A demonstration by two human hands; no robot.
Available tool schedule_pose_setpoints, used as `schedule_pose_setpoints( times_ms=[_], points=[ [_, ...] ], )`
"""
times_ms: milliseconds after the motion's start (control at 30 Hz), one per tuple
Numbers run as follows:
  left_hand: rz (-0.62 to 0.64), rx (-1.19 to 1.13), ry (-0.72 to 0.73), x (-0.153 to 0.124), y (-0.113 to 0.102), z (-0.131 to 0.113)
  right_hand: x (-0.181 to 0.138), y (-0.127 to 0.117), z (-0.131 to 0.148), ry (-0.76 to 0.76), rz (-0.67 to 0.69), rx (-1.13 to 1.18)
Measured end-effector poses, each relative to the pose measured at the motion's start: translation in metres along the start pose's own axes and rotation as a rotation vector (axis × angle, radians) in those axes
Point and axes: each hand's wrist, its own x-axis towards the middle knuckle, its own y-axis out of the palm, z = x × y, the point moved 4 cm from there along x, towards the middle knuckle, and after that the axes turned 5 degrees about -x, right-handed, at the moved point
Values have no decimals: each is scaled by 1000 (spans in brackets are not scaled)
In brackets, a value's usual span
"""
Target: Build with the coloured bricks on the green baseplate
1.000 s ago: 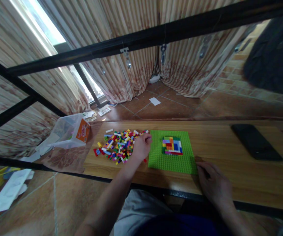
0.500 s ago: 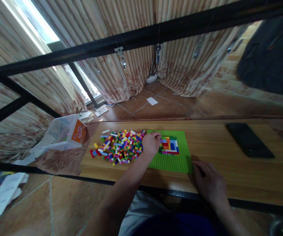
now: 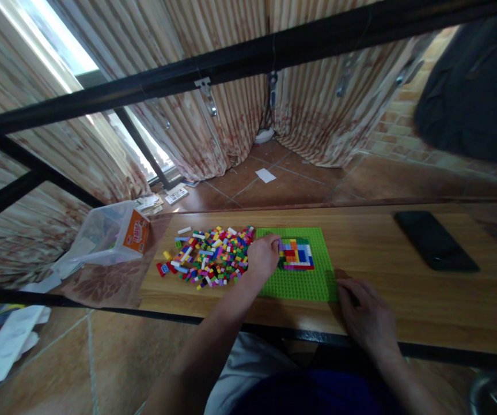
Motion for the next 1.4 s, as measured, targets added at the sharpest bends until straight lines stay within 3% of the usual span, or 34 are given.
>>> schedule_pose_setpoints(
  times_ms=[300, 700, 1200, 1400],
  points=[
    [20, -159, -53, 12, -1, 3, 0, 0, -1, 16, 3, 23],
    [102, -264, -11, 26, 6, 13, 0, 1, -2, 31, 19, 2],
    [84, -225, 46, 19, 10, 1, 0, -1, -1, 3, -7, -22],
    [-23, -278, 55, 5, 2, 4, 0, -1, 0, -9, -19, -13]
  ],
)
